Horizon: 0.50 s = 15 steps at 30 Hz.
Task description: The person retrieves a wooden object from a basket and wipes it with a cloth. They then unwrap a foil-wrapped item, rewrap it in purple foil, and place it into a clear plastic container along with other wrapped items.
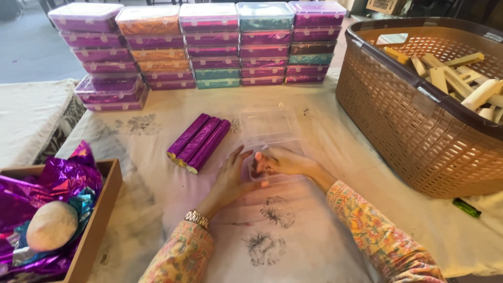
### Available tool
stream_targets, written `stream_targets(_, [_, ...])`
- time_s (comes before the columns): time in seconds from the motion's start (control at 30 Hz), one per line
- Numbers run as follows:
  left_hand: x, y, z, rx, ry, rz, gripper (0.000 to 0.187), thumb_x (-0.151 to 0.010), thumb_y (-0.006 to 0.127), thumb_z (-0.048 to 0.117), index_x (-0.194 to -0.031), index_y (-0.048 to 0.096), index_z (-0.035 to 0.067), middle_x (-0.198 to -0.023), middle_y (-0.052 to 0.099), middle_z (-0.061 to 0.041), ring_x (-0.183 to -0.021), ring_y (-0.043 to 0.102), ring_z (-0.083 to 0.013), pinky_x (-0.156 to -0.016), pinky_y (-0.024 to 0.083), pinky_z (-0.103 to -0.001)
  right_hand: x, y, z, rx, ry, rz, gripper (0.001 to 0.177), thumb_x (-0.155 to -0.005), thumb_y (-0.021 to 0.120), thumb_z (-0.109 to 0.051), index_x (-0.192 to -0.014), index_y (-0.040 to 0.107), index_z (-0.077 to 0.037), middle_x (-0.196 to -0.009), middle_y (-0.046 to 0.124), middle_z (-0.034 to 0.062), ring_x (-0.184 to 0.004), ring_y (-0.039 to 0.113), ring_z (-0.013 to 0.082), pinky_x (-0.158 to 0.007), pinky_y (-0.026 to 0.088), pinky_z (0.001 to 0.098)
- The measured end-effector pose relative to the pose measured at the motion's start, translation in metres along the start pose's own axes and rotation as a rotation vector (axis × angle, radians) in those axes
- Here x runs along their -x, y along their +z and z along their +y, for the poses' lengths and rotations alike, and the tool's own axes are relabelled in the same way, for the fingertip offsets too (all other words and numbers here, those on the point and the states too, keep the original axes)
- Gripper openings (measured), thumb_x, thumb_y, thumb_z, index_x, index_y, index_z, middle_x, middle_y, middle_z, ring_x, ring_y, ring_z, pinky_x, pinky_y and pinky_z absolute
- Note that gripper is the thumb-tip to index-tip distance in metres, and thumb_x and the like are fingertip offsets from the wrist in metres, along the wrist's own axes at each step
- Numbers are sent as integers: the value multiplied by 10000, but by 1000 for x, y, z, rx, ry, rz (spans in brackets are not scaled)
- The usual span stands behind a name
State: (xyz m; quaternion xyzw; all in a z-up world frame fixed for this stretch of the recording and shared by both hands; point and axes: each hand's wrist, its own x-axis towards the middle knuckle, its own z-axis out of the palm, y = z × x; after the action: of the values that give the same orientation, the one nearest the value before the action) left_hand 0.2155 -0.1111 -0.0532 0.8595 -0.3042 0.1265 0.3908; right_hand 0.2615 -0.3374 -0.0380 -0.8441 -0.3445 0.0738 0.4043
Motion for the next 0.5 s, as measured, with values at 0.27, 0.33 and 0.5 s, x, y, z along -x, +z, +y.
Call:
stream_targets(0.27, [55,-74,165,269,322,212,372,-879,805,194,-1224,716,88,-1384,652,-121,-1278,636,-306,-1067,513,-424,15,-36,-62,472,393,-187,674,-979,512,-635,-774,724,-30,-695,654,202,-682,692,334,-700,540,444])
stream_targets(0.33, [72,-75,176,255,328,195,385,-878,804,206,-1233,708,91,-1390,644,-122,-1283,628,-309,-1069,508,-428,18,-44,-25,589,449,-105,756,-944,525,-691,-688,714,-5,-690,664,191,-708,693,342,-730,536,444])
stream_targets(0.5, [109,-90,210,214,320,169,418,-875,799,238,-1254,690,99,-1405,623,-126,-1296,608,-317,-1072,493,-439,20,-46,1,707,463,4,680,-935,563,-602,-638,744,-17,-661,722,115,-718,726,322,-758,547,448])
